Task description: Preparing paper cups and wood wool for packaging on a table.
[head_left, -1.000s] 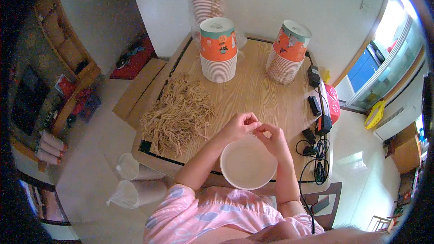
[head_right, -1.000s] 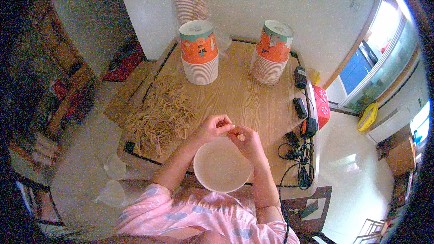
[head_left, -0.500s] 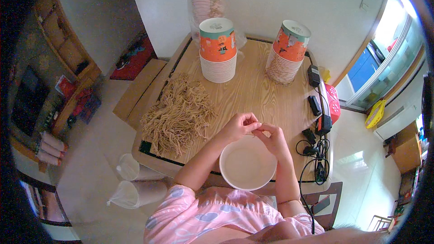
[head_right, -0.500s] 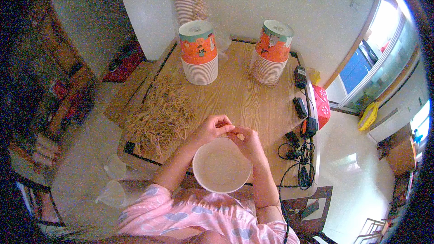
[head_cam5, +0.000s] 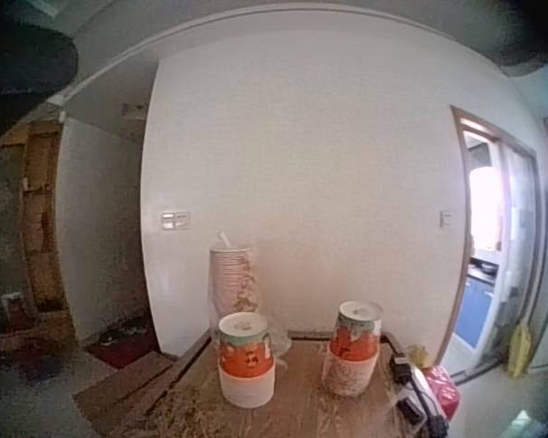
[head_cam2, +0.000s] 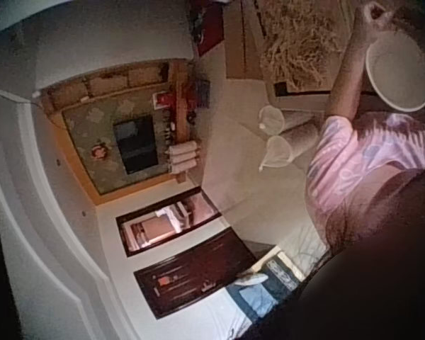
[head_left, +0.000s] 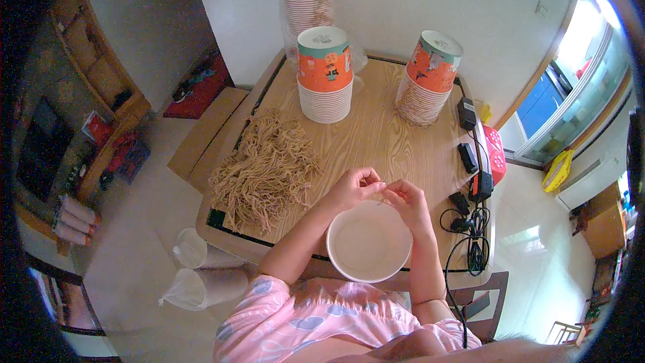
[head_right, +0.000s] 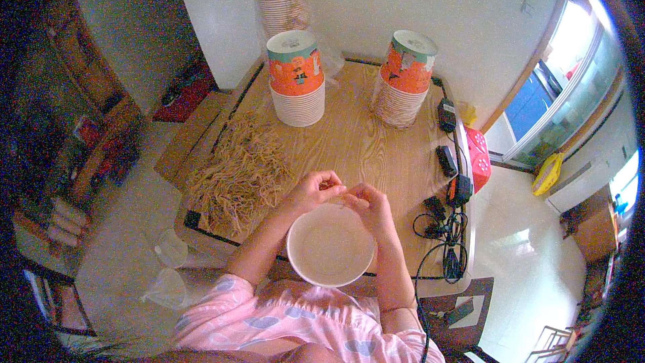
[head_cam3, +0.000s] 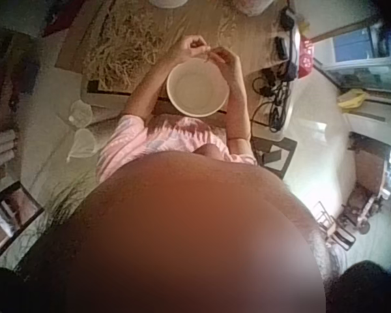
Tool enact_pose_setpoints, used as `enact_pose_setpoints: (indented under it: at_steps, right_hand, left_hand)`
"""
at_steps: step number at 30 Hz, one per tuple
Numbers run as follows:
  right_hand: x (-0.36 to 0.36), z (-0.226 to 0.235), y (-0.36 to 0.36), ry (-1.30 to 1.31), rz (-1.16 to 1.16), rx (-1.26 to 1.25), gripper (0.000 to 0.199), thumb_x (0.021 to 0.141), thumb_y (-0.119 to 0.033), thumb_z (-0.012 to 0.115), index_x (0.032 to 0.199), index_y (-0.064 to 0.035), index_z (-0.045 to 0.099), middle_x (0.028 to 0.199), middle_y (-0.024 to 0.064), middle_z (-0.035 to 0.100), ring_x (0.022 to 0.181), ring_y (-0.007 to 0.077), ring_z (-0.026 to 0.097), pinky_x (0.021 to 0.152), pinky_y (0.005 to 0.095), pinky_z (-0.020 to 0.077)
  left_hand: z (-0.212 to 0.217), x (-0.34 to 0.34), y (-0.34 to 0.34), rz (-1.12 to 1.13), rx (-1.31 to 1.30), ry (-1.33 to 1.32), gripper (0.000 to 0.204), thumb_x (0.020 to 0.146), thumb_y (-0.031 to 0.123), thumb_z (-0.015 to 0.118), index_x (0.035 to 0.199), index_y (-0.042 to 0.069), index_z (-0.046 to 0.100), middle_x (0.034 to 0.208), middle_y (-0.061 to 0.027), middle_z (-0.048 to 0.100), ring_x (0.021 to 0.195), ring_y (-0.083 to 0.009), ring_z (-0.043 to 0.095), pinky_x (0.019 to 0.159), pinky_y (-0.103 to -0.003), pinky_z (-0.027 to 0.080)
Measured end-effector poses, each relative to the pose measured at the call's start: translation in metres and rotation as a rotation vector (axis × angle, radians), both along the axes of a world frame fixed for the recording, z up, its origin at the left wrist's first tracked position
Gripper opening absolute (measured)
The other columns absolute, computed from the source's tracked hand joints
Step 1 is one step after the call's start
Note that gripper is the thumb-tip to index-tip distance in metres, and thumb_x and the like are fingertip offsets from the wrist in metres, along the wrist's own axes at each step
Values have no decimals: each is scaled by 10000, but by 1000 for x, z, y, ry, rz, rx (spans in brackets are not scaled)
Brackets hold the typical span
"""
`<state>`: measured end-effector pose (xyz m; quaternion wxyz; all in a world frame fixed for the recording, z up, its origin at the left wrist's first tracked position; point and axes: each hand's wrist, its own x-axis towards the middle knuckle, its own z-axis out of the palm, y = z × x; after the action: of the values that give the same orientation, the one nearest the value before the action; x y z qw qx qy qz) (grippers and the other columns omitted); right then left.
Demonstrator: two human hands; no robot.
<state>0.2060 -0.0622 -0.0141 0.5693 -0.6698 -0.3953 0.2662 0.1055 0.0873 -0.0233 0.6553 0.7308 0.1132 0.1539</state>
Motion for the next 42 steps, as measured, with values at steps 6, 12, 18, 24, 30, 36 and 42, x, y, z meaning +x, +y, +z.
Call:
enact_pose_setpoints:
  at_steps: [6,12,18,24,30,36,42]
  right_hand:
    - [6,-9,1,72,-51,79,90,855,-98,621,815,-28,582,727,1,593,702,68,540,603,203,428]
    - [5,-7,1,126,-41,124,64,816,3,627,850,-10,573,779,2,578,724,59,534,659,194,438]
    - [5,-8,1,132,-79,166,101,811,45,606,878,-8,552,835,24,581,770,90,558,715,218,458]
    - [8,-15,3,196,-95,226,104,801,32,617,867,-23,559,831,21,595,788,107,562,737,241,461]
    - [9,-12,2,-194,-124,133,115,788,61,600,873,-5,561,840,33,594,816,131,572,781,260,462]
    - [10,-5,3,-53,-123,227,109,800,57,596,877,-7,554,857,36,593,828,124,568,782,252,459]
    - [11,-5,5,-33,-102,196,81,824,38,587,874,-10,544,861,35,593,830,129,582,771,259,471]
  left_hand:
    - [10,0,-4,-38,-94,0,144,840,180,647,794,62,579,669,55,542,608,-31,481,548,-213,396]
    - [5,1,-1,-31,-30,-1,135,844,170,637,805,54,579,671,59,534,598,-31,464,543,-211,388]
    - [2,4,1,-21,3,27,131,840,164,639,807,47,591,680,46,547,618,-39,481,560,-221,405]
    - [-3,7,-1,4,-2,-75,108,831,123,632,798,21,618,606,70,489,536,-14,397,475,-207,319]
    - [3,6,-1,-4,51,24,107,841,138,634,833,32,626,711,22,592,650,-56,524,596,-233,434]
    - [9,8,1,-6,76,83,113,841,146,638,815,38,617,691,30,583,633,-48,515,590,-223,429]
    - [8,14,3,-31,56,44,105,843,148,636,824,47,612,728,20,600,669,-59,539,623,-230,447]
